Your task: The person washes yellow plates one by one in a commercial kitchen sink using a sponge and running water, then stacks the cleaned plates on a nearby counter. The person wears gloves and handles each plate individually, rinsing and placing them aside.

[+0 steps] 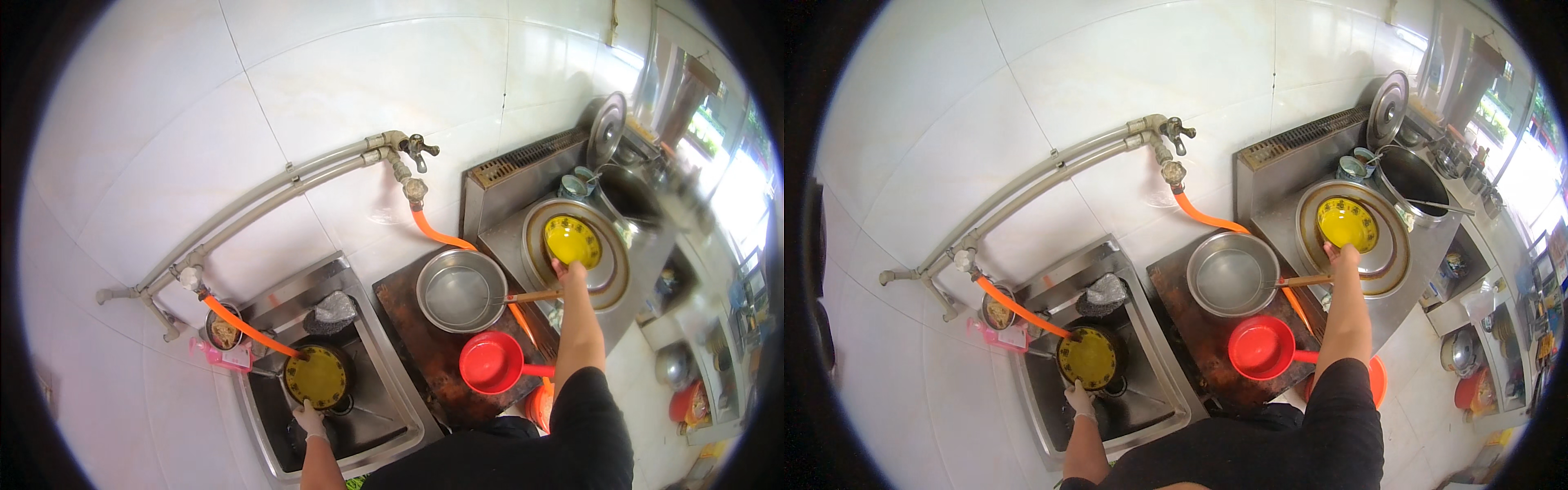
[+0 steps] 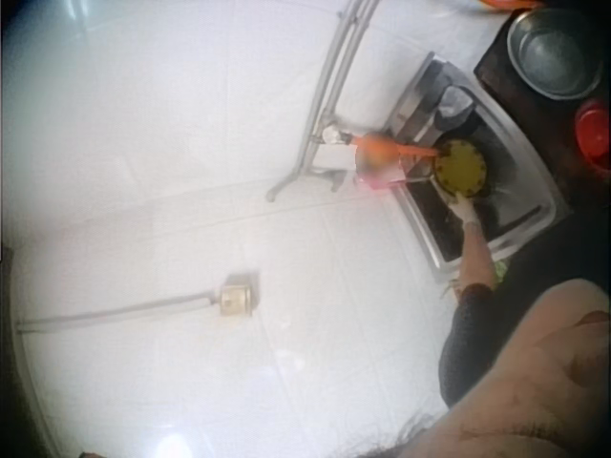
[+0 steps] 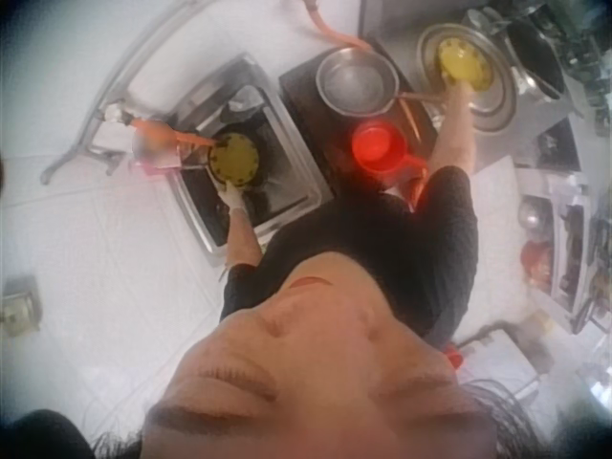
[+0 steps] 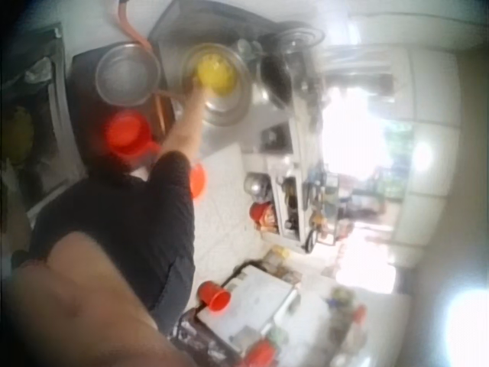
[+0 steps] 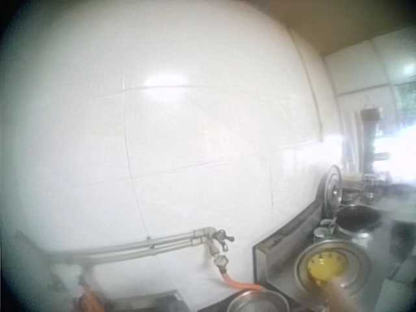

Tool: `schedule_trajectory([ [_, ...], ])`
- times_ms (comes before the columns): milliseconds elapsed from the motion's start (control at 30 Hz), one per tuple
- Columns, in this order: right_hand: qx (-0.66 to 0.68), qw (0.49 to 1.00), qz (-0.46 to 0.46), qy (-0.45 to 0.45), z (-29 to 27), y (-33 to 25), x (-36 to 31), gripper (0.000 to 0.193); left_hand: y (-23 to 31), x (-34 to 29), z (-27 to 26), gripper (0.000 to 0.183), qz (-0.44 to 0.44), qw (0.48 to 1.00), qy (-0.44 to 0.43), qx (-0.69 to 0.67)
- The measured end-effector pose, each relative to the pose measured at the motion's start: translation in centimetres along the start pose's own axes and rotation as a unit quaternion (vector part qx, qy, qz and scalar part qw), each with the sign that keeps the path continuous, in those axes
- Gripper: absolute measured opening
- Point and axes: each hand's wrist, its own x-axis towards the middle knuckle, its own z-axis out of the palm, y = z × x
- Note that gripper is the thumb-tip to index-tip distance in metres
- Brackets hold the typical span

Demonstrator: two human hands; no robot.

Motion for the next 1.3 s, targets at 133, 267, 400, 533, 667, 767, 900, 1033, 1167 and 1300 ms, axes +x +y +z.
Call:
schedule_trajectory([
  [133,0.025,0.998,0.052,-0.016,1.1,0.1,-0.4,0.037,0.9,0.4,0.5,0.043,-0.047,0.998,-0.02,0.035],
  [267,0.084,0.95,0.283,-0.101,3.2,2.8,-4.5,0.039,1.1,1.0,0.4,0.044,-0.14,0.989,-0.031,0.035],
  [400,-0.174,0.906,0.215,-0.32,3.0,11.6,-13.5,0.034,0.9,1.9,0.3,0.038,-0.135,0.983,-0.11,0.054],
  [533,-0.377,0.794,0.301,-0.37,0.7,22.2,-24.1,0.05,2.0,3.2,-0.8,0.029,-0.074,0.995,-0.065,0.026],
  [667,-0.449,0.711,0.327,-0.43,-0.6,30.7,-33.4,0.046,5.6,4.0,-2.4,0.021,0.034,0.988,-0.037,0.149],
  [767,-0.508,0.661,0.297,-0.466,0.0,35.4,-39.1,0.039,9.5,2.8,-2.8,0.019,0.306,0.828,0.026,0.469],
  [900,-0.565,0.526,0.162,-0.614,1.1,39.4,-43.9,0.042,13.9,-1.9,-2.7,0.017,0.377,0.786,0.093,0.481],
  [1033,-0.57,0.46,0.148,-0.665,1.7,41.5,-45.8,0.039,17.9,-4.8,-5.7,0.011,0.418,0.77,0.159,0.454],
  [1167,-0.592,0.432,0.152,-0.663,1.9,42.3,-46.4,0.039,19.6,-5.7,-9.2,0.01,0.395,0.781,0.148,0.46],
  [1300,-0.593,0.412,0.163,-0.673,1.9,42.4,-47.2,0.041,19.6,-6.2,-11.4,0.009,0.439,0.754,0.152,0.464],
])
